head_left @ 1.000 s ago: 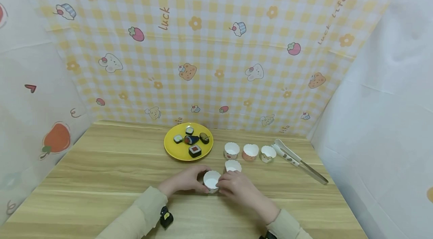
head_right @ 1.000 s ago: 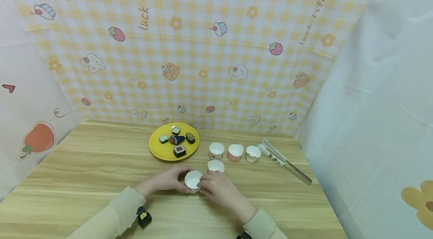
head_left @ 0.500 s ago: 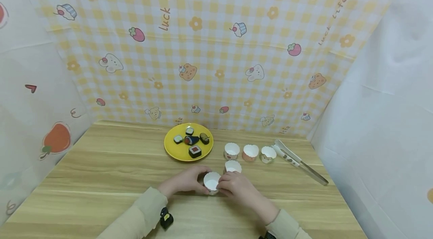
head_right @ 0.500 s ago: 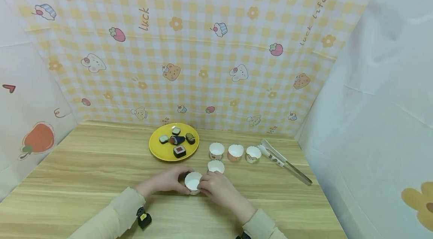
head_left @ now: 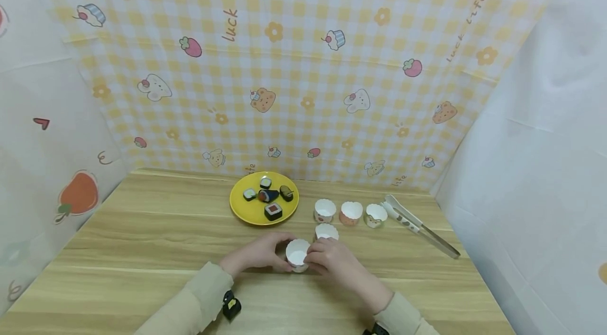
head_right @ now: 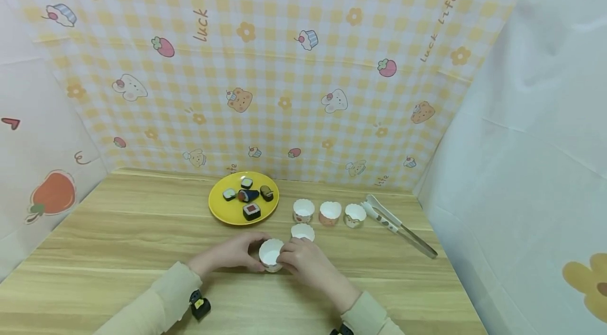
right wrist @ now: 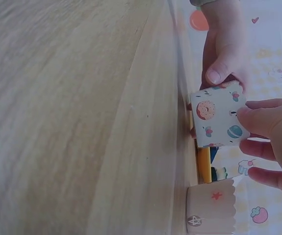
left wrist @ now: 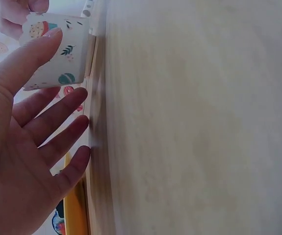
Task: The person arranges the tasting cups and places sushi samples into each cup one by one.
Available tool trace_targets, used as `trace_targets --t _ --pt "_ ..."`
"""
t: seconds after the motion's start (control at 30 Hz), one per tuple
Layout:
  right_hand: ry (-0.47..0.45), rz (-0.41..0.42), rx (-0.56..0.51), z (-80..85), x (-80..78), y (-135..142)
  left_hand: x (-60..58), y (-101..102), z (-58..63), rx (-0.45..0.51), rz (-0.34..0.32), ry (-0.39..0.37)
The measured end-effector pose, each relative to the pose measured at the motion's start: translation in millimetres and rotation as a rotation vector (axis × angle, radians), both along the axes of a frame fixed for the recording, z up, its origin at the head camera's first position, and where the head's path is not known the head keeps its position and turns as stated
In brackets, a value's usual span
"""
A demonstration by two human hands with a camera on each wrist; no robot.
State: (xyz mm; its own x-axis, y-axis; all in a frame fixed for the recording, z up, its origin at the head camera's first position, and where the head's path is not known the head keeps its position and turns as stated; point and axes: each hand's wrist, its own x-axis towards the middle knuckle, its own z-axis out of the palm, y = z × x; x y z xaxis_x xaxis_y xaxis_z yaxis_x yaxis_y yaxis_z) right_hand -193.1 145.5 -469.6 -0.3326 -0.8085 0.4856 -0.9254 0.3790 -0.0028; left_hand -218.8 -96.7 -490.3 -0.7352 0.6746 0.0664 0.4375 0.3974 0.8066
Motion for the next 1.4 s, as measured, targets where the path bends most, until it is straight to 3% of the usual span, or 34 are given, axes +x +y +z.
trace_targets --t 0.37,0.7,0.97,1.23,1.4 --pt "0.031 0.003 -0.045 10.3 3.7 4 1.5 -6 3.5 0.029 0.006 -0.020" --pt "0.030 -0.022 -0.080 21.6 4.9 19 -0.8 -12 7.1 0.026 0.112 0.039" --pt "0.042 -0.061 -0.117 29.1 7.0 31 0.5 -18 11.0 0.031 0.286 0.021" --pt "0.059 -0.099 -0.146 38.4 8.4 42 -1.7 -29 9.2 0.059 0.533 -0.075" --pt "0.059 -0.106 -0.170 43.3 8.2 49 -5.2 -37 13.4 0.031 0.672 -0.083"
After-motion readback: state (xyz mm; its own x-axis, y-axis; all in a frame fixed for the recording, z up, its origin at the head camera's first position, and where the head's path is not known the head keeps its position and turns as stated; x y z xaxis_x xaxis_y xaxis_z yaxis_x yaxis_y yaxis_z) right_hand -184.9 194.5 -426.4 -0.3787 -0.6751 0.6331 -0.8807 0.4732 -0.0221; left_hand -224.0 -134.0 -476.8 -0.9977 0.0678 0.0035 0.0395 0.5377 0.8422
